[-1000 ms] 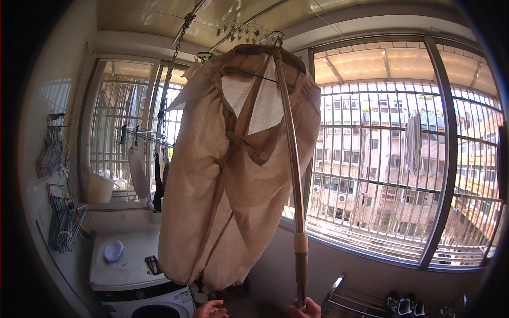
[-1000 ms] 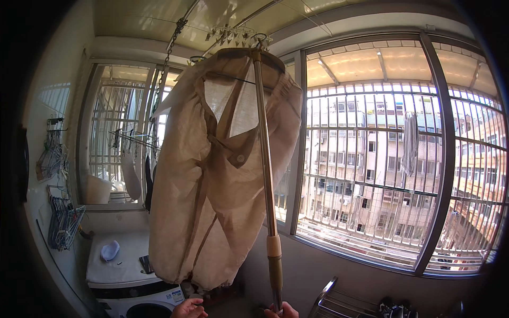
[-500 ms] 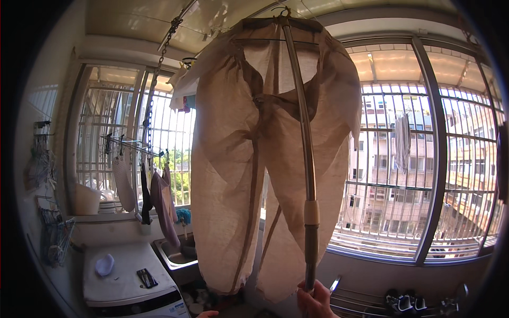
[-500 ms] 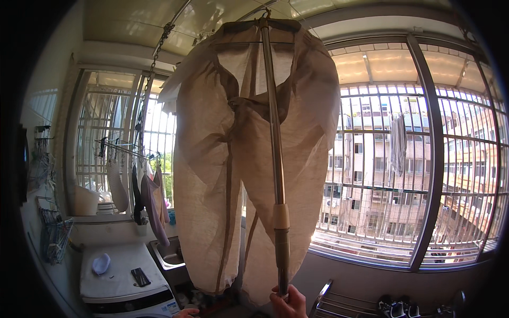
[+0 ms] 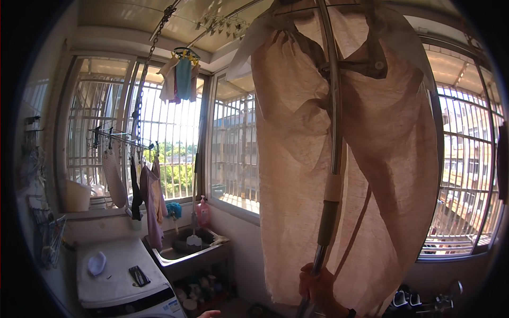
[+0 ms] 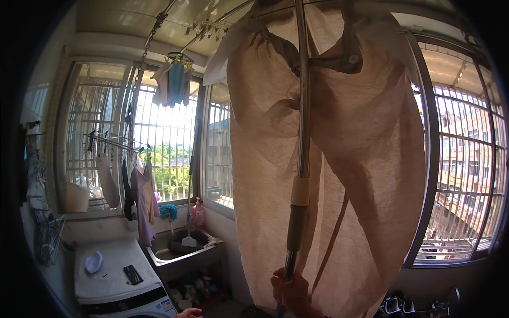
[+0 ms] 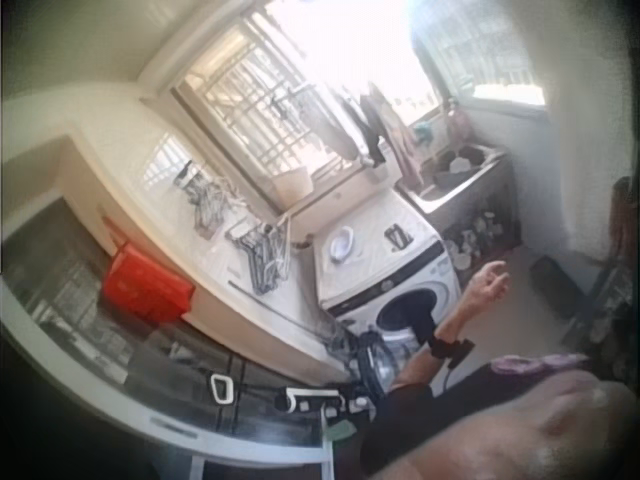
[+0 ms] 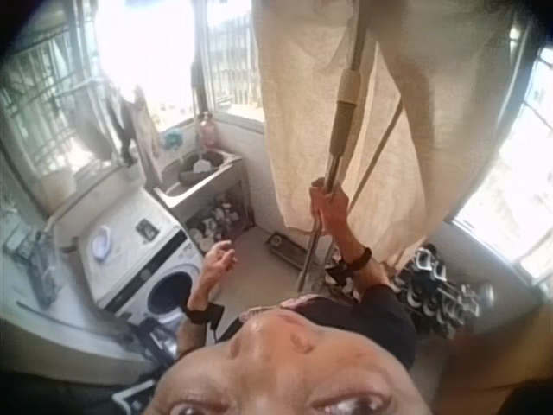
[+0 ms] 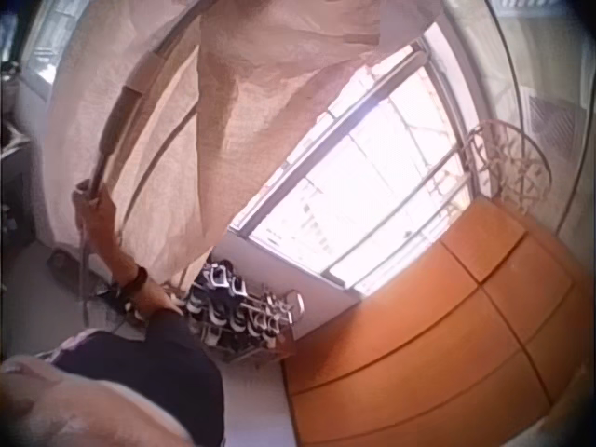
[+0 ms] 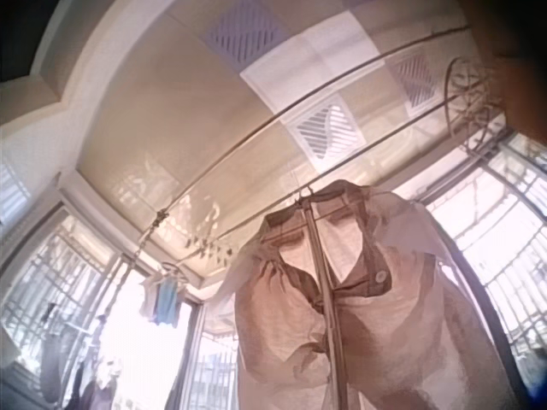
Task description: Hanging clothes to dry on a balcony using a laundry pole.
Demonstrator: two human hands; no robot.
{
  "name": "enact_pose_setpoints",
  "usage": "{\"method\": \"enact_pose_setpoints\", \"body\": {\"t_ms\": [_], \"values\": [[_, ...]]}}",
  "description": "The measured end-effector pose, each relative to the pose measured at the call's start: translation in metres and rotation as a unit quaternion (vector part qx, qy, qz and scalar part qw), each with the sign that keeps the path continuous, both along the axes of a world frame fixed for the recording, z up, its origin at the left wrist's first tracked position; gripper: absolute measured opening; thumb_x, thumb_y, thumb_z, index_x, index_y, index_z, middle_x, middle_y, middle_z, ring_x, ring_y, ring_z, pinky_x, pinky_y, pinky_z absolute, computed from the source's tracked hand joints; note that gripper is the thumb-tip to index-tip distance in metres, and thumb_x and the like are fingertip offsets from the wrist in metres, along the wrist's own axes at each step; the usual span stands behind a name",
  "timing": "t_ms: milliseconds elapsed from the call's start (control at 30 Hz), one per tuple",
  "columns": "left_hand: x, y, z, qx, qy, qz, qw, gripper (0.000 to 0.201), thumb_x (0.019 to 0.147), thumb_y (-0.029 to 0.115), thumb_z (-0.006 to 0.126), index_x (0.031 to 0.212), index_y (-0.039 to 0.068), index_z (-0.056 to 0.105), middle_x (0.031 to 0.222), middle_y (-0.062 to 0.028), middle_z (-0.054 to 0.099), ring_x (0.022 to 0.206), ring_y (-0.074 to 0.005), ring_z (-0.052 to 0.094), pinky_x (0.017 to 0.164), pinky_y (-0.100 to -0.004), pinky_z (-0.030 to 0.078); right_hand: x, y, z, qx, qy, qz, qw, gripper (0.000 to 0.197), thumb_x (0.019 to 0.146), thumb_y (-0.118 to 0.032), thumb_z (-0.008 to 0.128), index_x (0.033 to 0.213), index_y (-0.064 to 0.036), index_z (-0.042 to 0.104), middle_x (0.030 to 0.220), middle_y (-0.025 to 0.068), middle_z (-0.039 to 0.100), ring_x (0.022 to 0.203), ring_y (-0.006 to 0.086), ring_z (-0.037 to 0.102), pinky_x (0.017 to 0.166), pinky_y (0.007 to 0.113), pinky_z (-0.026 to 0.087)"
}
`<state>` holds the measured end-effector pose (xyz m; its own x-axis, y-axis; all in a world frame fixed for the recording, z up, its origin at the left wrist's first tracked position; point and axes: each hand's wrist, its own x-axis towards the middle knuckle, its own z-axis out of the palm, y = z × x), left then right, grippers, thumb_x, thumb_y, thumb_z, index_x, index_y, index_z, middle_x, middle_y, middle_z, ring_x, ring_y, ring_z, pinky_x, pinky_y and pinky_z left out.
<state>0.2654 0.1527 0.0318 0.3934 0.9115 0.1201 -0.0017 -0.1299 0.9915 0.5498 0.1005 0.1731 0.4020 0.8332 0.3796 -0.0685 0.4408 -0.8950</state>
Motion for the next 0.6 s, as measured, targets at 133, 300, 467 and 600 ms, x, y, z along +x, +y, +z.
{"method": "enact_pose_setpoints", "body": {"t_ms": [133,300,467,600], "values": [[0.004,0.000,0.003,0.005,0.015,-0.010,1.000,0.039,0.088,0.018,0.057,0.120,0.000,0.045,0.075,-0.0063,0.061,0.060,-0.0108,0.056,0.054,-0.0232,0.046,0.010,-0.008,-0.033,0.036,0.012,-0.025,0.999,0.012,0.081,0.002,0.052,0.092,0.0025,0.047,0.052,0.0094,0.047,0.034,0.0180,0.043,0.033,0.030,0.036],[0.008,0.005,0.003,0.026,0.031,-0.016,0.999,0.039,0.088,0.018,0.057,0.120,0.000,0.044,0.074,-0.0070,0.061,0.059,-0.0107,0.056,0.053,-0.0229,0.046,0.016,-0.012,-0.059,0.120,-0.037,-0.023,0.992,0.010,0.084,-0.005,0.054,0.090,-0.0001,0.048,0.053,0.0040,0.046,0.037,0.0125,0.042,0.034,0.025,0.035],[0.016,0.005,0.010,0.022,0.014,-0.037,0.999,0.040,0.088,0.019,0.057,0.120,0.000,0.044,0.073,-0.0073,0.062,0.059,-0.0109,0.056,0.052,-0.0229,0.046,0.012,-0.032,-0.026,0.078,-0.060,-0.005,0.995,0.012,0.086,-0.014,0.054,0.088,-0.0031,0.050,0.058,0.0015,0.045,0.047,0.0107,0.044,0.046,0.025,0.041],[0.018,0.003,0.015,0.026,0.027,-0.039,0.999,0.041,0.087,0.018,0.058,0.121,0.000,0.043,0.073,-0.0080,0.062,0.059,-0.0113,0.056,0.052,-0.0234,0.046,0.006,-0.022,0.001,-0.029,0.047,-0.027,0.998,0.011,0.079,0.003,0.056,0.086,0.0011,0.047,0.052,0.0081,0.046,0.035,0.0166,0.043,0.032,0.029,0.035]]}}
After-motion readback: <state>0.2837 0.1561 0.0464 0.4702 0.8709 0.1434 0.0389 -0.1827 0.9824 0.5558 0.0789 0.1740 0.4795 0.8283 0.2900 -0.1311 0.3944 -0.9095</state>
